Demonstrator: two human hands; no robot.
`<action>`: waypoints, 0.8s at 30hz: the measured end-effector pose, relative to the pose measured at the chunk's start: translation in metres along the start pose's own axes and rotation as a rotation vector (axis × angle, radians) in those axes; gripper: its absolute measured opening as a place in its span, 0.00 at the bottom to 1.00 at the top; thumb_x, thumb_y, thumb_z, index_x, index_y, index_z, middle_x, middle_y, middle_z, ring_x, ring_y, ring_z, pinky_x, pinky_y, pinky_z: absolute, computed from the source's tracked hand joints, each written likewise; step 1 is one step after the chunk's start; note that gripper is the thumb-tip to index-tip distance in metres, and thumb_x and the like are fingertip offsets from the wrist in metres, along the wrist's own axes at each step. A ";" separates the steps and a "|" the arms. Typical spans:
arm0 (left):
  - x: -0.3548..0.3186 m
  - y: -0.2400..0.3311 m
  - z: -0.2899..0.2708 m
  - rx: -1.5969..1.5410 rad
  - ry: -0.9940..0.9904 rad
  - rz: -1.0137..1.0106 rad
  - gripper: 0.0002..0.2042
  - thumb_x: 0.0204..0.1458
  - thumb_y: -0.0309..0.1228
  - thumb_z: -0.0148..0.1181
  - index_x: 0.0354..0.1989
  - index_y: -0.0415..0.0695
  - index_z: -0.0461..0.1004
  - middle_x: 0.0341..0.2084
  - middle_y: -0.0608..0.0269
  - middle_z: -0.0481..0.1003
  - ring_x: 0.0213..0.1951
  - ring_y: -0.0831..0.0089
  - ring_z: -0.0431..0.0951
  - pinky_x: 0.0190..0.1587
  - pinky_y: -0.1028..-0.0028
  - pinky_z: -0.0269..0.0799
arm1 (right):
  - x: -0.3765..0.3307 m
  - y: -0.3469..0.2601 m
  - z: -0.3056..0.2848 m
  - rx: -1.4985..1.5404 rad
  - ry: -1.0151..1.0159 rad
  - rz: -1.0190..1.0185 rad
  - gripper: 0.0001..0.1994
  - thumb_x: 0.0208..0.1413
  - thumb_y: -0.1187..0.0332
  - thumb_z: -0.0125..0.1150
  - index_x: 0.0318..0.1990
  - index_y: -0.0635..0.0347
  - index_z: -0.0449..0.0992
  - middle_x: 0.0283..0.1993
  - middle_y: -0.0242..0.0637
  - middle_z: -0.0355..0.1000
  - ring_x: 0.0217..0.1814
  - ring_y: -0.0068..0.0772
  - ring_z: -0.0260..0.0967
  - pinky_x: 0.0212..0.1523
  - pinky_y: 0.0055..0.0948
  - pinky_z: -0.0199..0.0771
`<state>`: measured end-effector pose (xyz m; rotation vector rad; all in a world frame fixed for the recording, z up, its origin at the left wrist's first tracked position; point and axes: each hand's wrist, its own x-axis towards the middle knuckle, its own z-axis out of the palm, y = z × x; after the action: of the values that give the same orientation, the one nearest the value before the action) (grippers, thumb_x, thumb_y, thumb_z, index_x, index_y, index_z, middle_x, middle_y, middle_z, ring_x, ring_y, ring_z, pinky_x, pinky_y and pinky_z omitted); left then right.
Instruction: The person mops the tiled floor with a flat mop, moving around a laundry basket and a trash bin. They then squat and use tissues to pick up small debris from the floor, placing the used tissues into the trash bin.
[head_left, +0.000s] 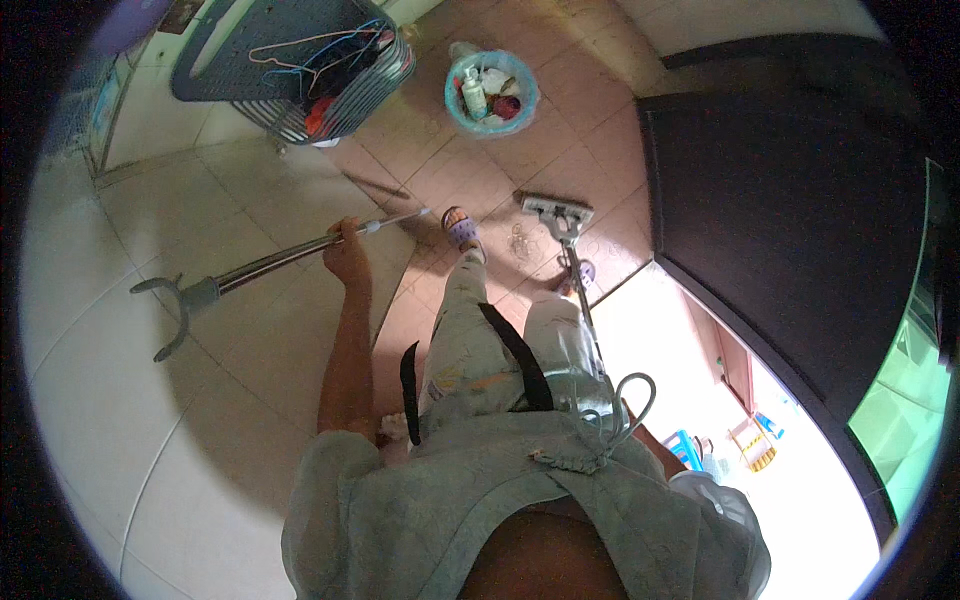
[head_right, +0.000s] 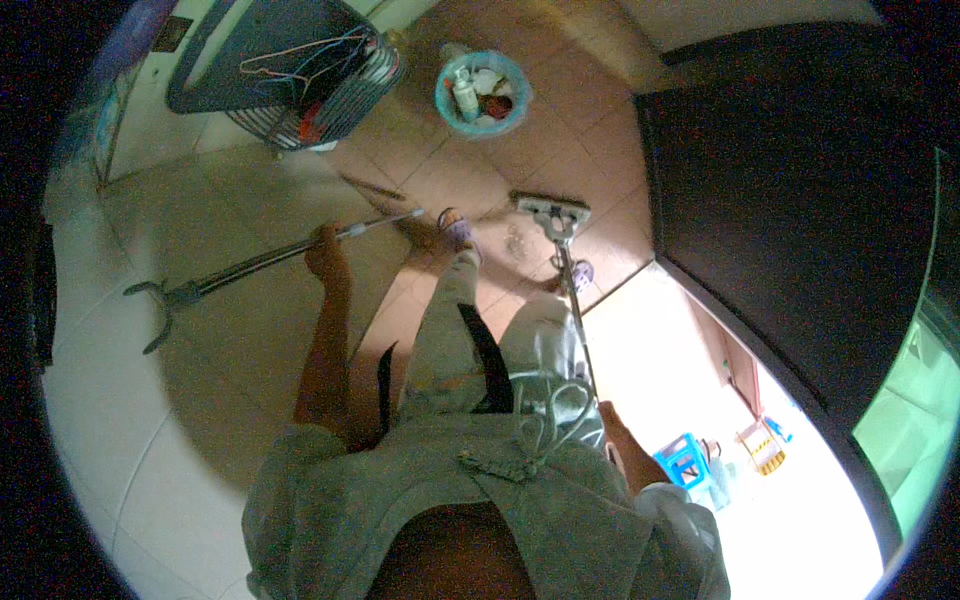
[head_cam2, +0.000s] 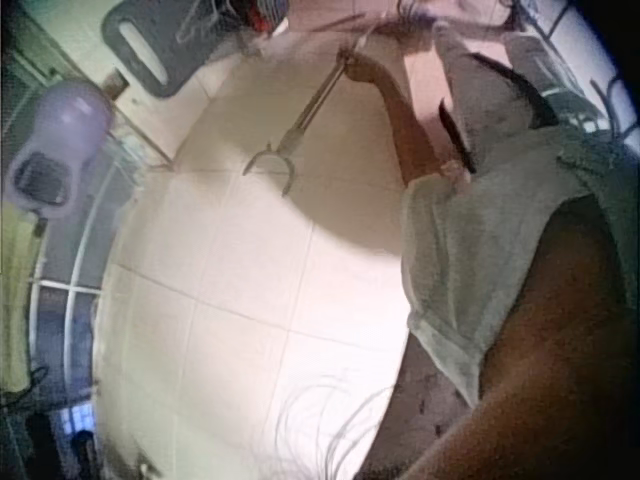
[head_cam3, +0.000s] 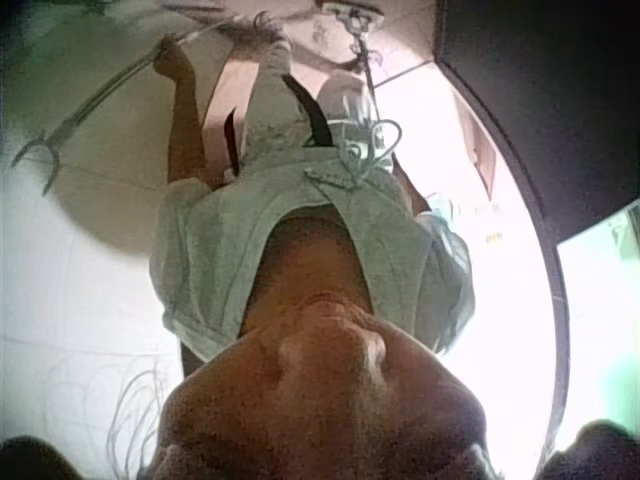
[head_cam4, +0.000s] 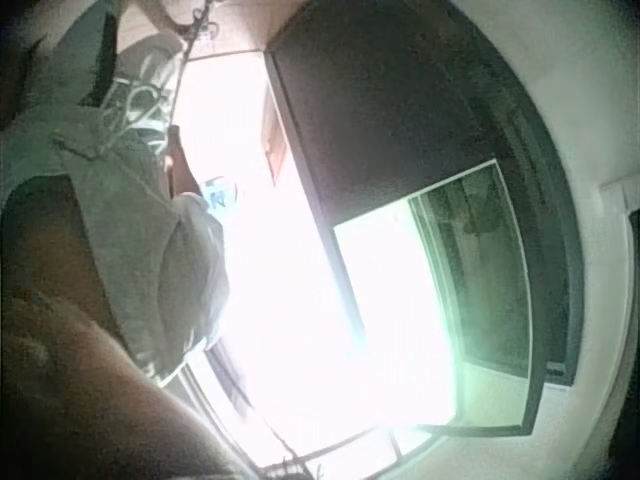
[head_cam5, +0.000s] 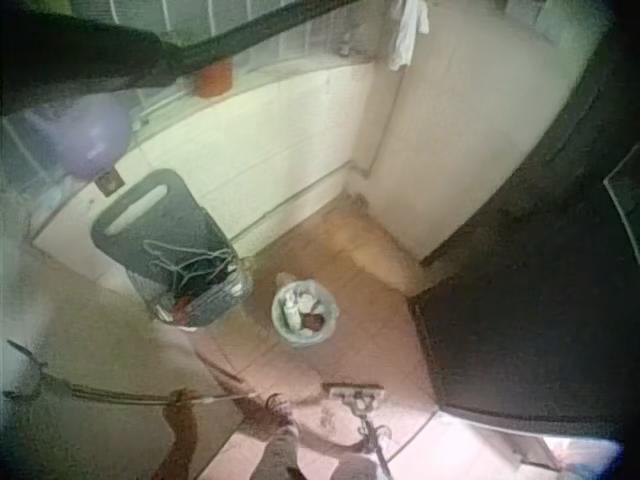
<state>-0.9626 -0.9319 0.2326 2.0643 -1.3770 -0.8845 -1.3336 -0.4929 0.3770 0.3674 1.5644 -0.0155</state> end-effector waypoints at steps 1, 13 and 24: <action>0.004 0.001 -0.001 -0.040 -0.005 -0.060 0.12 0.52 0.34 0.52 0.28 0.35 0.72 0.27 0.59 0.74 0.30 0.73 0.73 0.35 0.74 0.68 | -0.004 0.002 -0.001 0.000 0.025 -0.003 0.26 0.51 0.42 0.46 0.14 0.55 0.60 0.08 0.29 0.53 0.06 0.25 0.52 0.05 0.29 0.54; 0.027 -0.040 -0.006 -0.207 0.076 -0.173 0.14 0.49 0.37 0.55 0.28 0.36 0.72 0.27 0.60 0.75 0.29 0.74 0.72 0.32 0.77 0.66 | 0.046 -0.001 0.014 0.002 0.146 -0.177 0.24 0.51 0.46 0.50 0.14 0.54 0.61 0.08 0.28 0.54 0.06 0.24 0.52 0.05 0.28 0.53; 0.073 -0.049 -0.024 -0.461 0.204 -0.241 0.14 0.50 0.37 0.54 0.33 0.37 0.72 0.32 0.60 0.73 0.35 0.74 0.72 0.37 0.77 0.66 | 0.048 -0.110 0.023 0.179 0.089 -0.189 0.22 0.52 0.46 0.50 0.15 0.49 0.58 0.09 0.24 0.53 0.06 0.19 0.49 0.05 0.23 0.50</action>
<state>-0.8949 -0.9804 0.1960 1.9128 -0.7419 -0.9518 -1.3372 -0.5916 0.3049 0.3628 1.6864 -0.2910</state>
